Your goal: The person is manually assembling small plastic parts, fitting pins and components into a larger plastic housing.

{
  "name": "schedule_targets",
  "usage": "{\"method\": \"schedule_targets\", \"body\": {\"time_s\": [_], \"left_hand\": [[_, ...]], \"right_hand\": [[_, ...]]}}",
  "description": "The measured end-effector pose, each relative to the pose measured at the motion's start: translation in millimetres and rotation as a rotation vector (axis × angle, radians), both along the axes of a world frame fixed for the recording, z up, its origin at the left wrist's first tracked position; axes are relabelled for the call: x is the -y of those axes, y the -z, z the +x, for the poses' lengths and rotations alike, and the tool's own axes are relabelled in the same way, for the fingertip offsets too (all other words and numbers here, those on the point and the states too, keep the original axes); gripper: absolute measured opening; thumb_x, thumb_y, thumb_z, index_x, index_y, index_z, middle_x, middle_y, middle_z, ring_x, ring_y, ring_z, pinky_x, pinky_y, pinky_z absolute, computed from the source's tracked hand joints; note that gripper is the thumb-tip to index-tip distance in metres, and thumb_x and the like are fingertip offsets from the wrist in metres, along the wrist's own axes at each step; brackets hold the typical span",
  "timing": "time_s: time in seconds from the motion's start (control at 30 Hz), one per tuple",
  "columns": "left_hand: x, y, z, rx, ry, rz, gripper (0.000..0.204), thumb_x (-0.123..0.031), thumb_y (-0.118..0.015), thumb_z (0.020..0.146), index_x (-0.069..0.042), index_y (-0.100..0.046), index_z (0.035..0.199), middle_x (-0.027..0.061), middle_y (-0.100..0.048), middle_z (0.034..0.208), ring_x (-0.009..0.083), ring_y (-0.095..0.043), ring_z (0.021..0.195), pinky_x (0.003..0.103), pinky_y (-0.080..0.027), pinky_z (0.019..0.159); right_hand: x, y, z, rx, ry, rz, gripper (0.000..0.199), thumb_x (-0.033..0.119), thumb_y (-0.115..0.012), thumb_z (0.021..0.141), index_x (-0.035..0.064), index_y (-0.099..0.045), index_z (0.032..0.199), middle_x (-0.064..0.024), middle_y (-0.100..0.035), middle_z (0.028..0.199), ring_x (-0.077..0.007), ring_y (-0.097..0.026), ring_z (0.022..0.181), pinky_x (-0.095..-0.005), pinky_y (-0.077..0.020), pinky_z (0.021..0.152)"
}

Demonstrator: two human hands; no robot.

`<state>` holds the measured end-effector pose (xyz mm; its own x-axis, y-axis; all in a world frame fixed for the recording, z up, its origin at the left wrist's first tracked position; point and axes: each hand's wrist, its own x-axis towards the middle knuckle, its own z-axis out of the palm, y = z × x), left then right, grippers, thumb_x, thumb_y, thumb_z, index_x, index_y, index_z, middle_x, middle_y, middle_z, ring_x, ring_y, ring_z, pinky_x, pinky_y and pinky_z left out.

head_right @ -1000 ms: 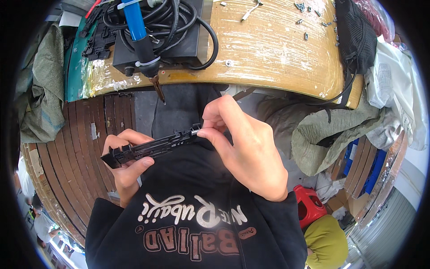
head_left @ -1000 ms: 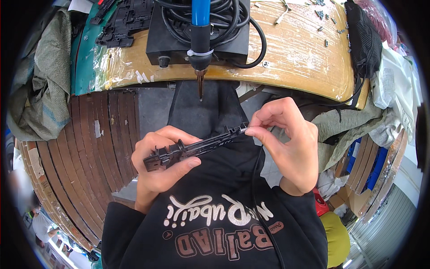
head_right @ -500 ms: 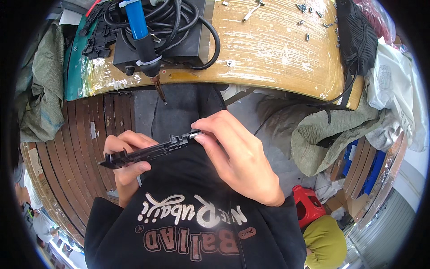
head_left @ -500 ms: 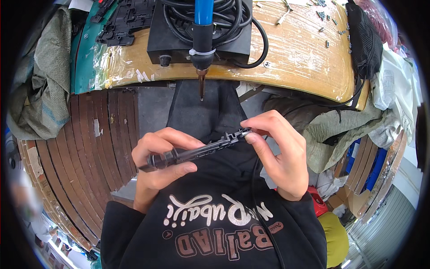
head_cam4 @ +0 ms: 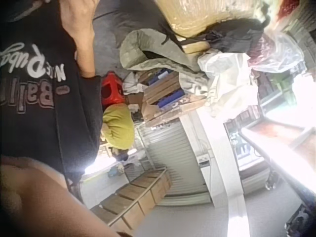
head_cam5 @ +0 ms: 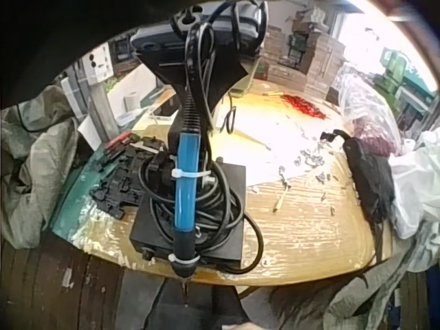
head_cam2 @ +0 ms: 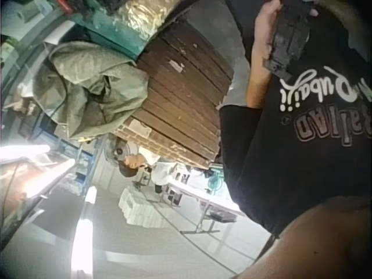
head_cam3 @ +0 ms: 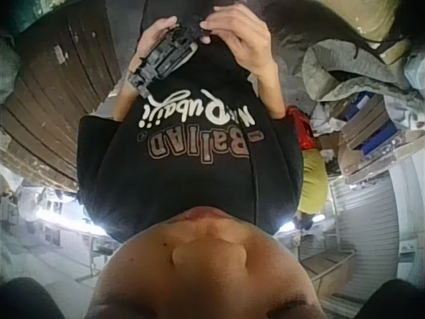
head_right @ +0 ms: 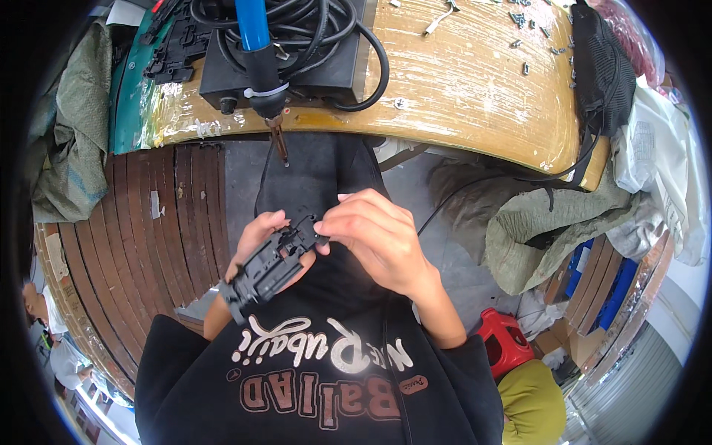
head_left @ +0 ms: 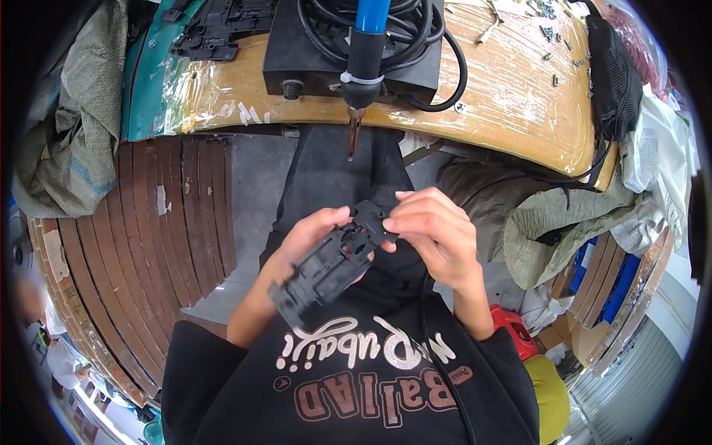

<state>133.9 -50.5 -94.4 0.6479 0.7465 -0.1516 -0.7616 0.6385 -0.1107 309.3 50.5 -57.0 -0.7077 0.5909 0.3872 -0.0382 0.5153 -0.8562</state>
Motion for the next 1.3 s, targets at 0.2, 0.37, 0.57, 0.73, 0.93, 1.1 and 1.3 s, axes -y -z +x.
{"method": "schedule_targets", "body": {"time_s": [0.2, 0.37, 0.57, 0.73, 0.93, 1.1, 1.3], "left_hand": [[4.4, -5.5, 10.6, 0.022, -0.118, 0.066, 0.058, -0.038, -0.045, 0.082, 0.005, -0.036, 0.120, 0.0257, -0.050, 0.104, 0.0310, -0.062, 0.070, 0.034, -0.054, 0.055], [-0.3, -17.0, 0.8, -0.130, -0.078, 0.052, 0.052, -0.020, -0.045, 0.079, 0.003, -0.031, 0.123, 0.0253, -0.052, 0.087, 0.0305, -0.059, 0.054, 0.035, -0.053, 0.046], [-7.7, -27.3, 7.0, -0.417, -0.195, -0.011, 0.053, -0.008, -0.045, 0.073, -0.004, -0.031, 0.124, 0.0186, -0.052, 0.078, 0.0280, -0.058, 0.051, 0.036, -0.051, 0.044], [-11.1, -34.1, 1.8, -0.674, -0.393, 0.025, 0.056, -0.002, -0.044, 0.073, -0.002, -0.025, 0.126, 0.0177, -0.053, 0.075, 0.0267, -0.058, 0.055, 0.035, -0.051, 0.046], [-12.9, -34.8, -4.5, -0.771, -0.355, 0.056, 0.056, -0.001, -0.044, 0.073, 0.001, -0.026, 0.126, 0.0141, -0.054, 0.074, 0.0225, -0.058, 0.056, 0.032, -0.050, 0.052], [-12.8, -37.4, -4.8, -0.704, -0.329, 0.058, 0.054, 0.000, -0.044, 0.072, 0.002, -0.028, 0.124, 0.0134, -0.055, 0.075, 0.0209, -0.057, 0.055, 0.031, -0.050, 0.053], [-14.7, -34.7, -1.6, -0.726, -0.330, 0.048, 0.054, 0.000, -0.044, 0.072, 0.002, -0.028, 0.124, 0.0140, -0.054, 0.075, 0.0216, -0.057, 0.054, 0.032, -0.051, 0.050]], "right_hand": [[2.1, 17.1, -8.1, -0.021, 0.050, -0.021, 0.021, -0.004, -0.064, 0.060, 0.0005, -0.061, 0.080, -0.0076, -0.060, 0.079, -0.0229, -0.058, 0.071, -0.0302, -0.0474, 0.063], [-1.0, 24.6, -11.6, 0.032, 0.101, 0.045, 0.020, -0.005, -0.062, 0.061, 0.0007, -0.061, 0.081, -0.0079, -0.061, 0.080, -0.0218, -0.058, 0.070, -0.0287, -0.0456, 0.059], [13.6, 28.8, -22.2, 0.094, 0.359, -0.396, 0.012, -0.004, -0.058, 0.075, -0.0011, -0.058, 0.087, -0.0079, -0.062, 0.082, -0.0155, -0.060, 0.070, -0.0255, -0.0471, 0.061], [19.8, 21.4, -12.8, 0.020, -0.007, -1.177, 0.018, 0.009, -0.051, 0.087, -0.0013, -0.045, 0.100, -0.0123, -0.059, 0.078, -0.0153, -0.059, 0.064, -0.0240, -0.0479, 0.056], [29.3, 20.6, -13.1, -0.045, -0.248, -1.409, 0.020, 0.016, -0.053, 0.086, -0.0020, -0.044, 0.089, -0.0128, -0.058, 0.072, -0.0184, -0.060, 0.059, -0.0276, -0.0511, 0.048], [30.4, 18.1, -15.2, -0.059, -0.225, -1.351, 0.018, 0.012, -0.055, 0.084, -0.0013, -0.043, 0.087, -0.0136, -0.058, 0.071, -0.0181, -0.059, 0.058, -0.0278, -0.0508, 0.047], [29.4, 16.8, -13.4, -0.088, -0.185, -1.344, 0.016, 0.008, -0.055, 0.083, -0.0004, -0.042, 0.084, -0.0143, -0.058, 0.071, -0.0181, -0.059, 0.058, -0.0274, -0.0505, 0.047]]}}
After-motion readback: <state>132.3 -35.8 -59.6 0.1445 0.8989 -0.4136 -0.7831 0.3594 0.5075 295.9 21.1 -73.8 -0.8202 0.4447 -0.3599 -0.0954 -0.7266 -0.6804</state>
